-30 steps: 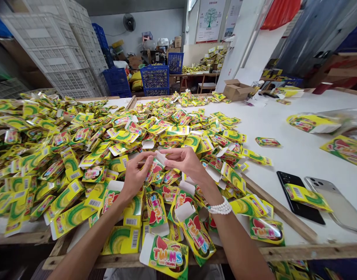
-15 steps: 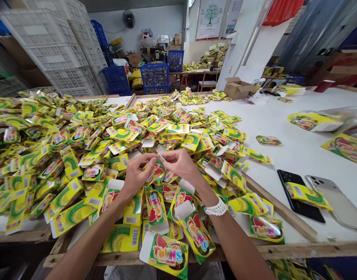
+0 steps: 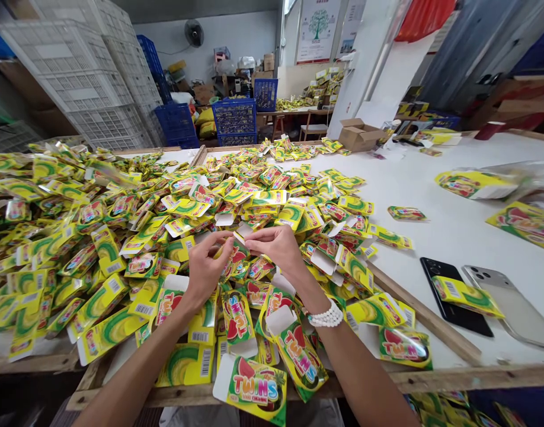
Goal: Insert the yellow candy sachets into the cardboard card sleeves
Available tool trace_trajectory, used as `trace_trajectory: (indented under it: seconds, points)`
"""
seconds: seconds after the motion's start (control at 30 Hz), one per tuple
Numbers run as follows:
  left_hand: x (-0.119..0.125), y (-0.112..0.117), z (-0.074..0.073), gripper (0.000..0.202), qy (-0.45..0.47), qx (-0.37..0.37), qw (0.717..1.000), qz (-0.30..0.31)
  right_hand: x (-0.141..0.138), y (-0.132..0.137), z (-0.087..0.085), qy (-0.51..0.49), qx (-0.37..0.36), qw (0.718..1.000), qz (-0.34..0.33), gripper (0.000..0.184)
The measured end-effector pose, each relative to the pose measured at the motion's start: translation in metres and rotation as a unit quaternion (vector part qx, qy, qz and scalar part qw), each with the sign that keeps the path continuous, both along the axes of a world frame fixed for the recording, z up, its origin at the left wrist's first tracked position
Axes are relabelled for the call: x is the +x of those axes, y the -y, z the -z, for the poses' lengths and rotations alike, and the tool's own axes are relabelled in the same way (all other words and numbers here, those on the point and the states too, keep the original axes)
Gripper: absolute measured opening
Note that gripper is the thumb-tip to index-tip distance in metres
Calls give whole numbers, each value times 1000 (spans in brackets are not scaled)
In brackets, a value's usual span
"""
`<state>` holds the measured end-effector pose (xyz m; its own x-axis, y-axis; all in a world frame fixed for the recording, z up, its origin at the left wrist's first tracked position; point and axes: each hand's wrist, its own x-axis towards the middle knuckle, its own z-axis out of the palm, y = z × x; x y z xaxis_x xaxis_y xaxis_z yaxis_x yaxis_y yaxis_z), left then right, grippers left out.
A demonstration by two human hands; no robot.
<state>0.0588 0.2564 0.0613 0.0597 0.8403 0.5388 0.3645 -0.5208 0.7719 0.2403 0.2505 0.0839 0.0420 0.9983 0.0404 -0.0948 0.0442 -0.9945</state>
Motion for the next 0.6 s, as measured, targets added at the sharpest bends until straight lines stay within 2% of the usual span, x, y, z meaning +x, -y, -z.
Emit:
trace_trajectory:
  seconds: [0.17, 0.4, 0.6]
  points:
    - [3, 4, 0, 19, -16, 10, 999, -29, -5, -1, 7, 21, 6, 999, 35, 33]
    - [4, 3, 5, 17, -47, 37, 997, -53, -10, -1, 14, 99, 55, 992, 56, 23]
    - [3, 3, 5, 18, -64, 62, 995, -53, -8, 1, 11, 131, 79, 988, 34, 19]
